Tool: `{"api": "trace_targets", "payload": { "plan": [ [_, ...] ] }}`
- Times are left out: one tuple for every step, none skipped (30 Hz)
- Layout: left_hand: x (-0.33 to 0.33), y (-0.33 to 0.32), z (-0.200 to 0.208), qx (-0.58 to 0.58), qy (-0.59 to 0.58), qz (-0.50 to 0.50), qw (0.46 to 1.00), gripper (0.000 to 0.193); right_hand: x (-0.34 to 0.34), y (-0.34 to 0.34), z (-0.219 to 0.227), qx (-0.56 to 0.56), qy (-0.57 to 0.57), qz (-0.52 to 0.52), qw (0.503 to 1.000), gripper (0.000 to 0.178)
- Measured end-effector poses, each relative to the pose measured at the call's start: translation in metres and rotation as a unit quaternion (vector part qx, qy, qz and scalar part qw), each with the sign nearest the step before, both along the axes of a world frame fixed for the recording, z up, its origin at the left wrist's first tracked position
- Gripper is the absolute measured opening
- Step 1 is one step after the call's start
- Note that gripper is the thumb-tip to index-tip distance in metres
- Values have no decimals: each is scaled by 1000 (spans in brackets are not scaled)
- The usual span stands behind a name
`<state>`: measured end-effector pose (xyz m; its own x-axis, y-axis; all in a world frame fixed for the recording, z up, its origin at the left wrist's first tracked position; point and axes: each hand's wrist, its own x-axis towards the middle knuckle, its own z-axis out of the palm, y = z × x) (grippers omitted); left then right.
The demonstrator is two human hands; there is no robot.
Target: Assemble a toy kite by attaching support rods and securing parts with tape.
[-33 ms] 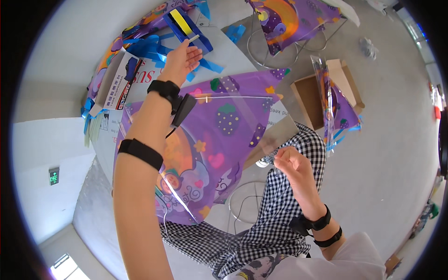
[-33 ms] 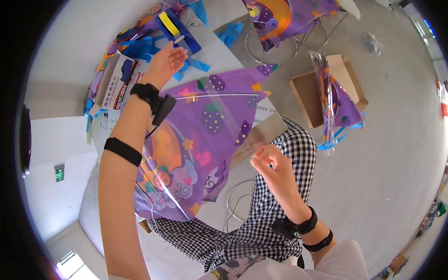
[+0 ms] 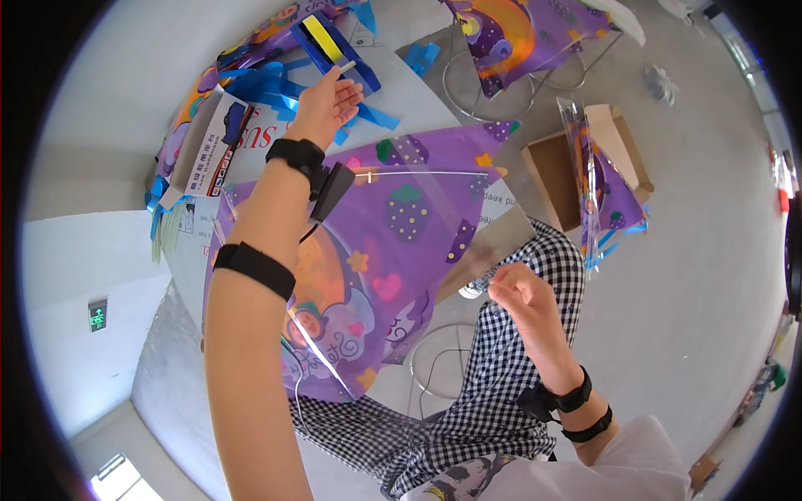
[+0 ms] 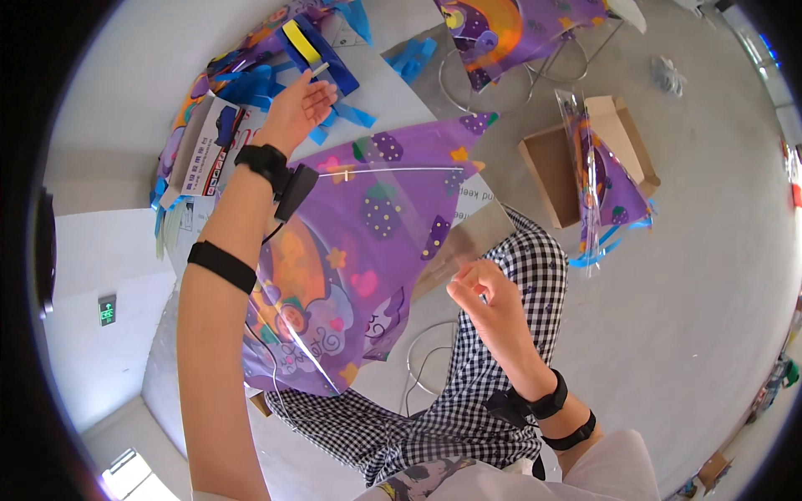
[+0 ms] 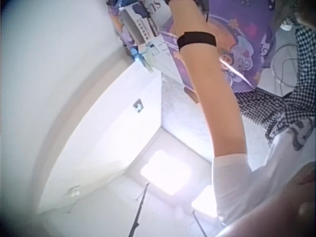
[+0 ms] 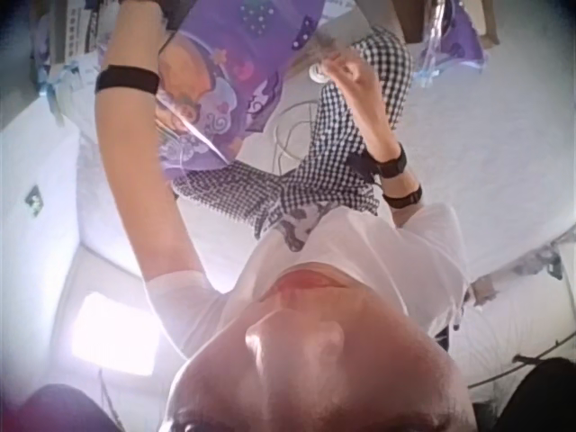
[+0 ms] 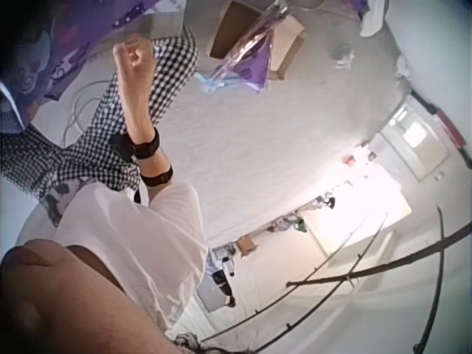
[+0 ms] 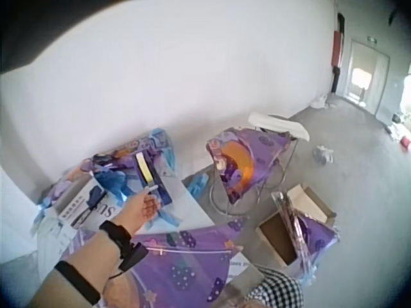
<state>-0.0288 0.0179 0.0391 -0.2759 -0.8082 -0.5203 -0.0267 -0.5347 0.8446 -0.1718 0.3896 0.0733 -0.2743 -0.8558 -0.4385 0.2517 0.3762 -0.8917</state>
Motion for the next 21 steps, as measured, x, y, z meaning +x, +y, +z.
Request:
{"api": "trace_targets", "payload": {
  "plan": [
    [-7, -4, -1, 10, 23, 38, 999, 36, 1, 1, -5, 19, -5, 1, 1000, 22],
    [-13, -7, -1, 28, 29, 50, 998, 31, 1, 4, -12, 22, -17, 8, 1000, 22],
    [-16, -7, -2, 31, 27, 48, 998, 31, 0, 6, -15, 25, -19, 6, 999, 22],
    [-20, -8, -3, 19, 16, 66, 998, 29, 0, 5, -16, 27, -30, -1, 999, 21],
    [-24, -7, -5, 8, 6, 83, 997, 27, 0, 6, -16, 31, -39, -10, 999, 20],
    [-26, -6, -5, 5, -2, 93, 996, 25, -1, 6, -16, 35, -39, -12, 999, 20],
    [-29, -5, -6, 8, -2, 91, 996, 25, -3, 6, -17, 31, -32, -11, 999, 19],
    [-31, -6, -8, -14, -26, 100, 995, 24, -4, 6, -16, 28, -24, -9, 999, 18],
    [-32, -5, -10, -36, -49, 110, 992, 22, -4, 4, -15, 30, -25, -11, 999, 18],
    [-30, -5, -11, -34, -50, 109, 992, 22, -3, 2, -14, 24, -9, -6, 1000, 18],
    [-23, -7, -11, -103, -141, 60, 983, 20, -2, 2, -13, 16, 5, -1, 1000, 17],
    [-16, -9, -10, -170, -232, 10, 958, 18, -1, 3, -14, 24, -1, 8, 1000, 17],
    [-6, -10, -7, -171, -235, 12, 957, 18, 1, 3, -10, 23, -4, 10, 1000, 17],
    [1, -5, 3, -147, -210, 18, 966, 18, 0, 2, -7, 27, -8, 27, 999, 18],
    [1, 2, 11, -119, -177, 19, 977, 18, -4, 4, -6, 35, -5, 40, 999, 18],
    [7, 8, 22, -138, -84, 3, 987, 21, -11, 7, -7, -13, 0, 43, 999, 16],
    [24, 12, 42, -159, 3, -10, 987, 24, -15, 7, -5, -12, 0, 39, 999, 16],
    [39, 17, 63, -141, 46, 10, 989, 25, -18, 4, 1, -16, -40, 43, 998, 15],
    [56, 19, 81, -121, 90, 31, 988, 27, -22, 0, 7, -19, -79, 47, 996, 14],
    [88, 13, 91, -133, 134, 8, 982, 29, -25, -7, 14, -9, -69, 62, 996, 11],
    [113, 10, 100, -143, 183, -16, 973, 32, -31, -11, 13, -7, -68, 60, 996, 11]
  ]
}}
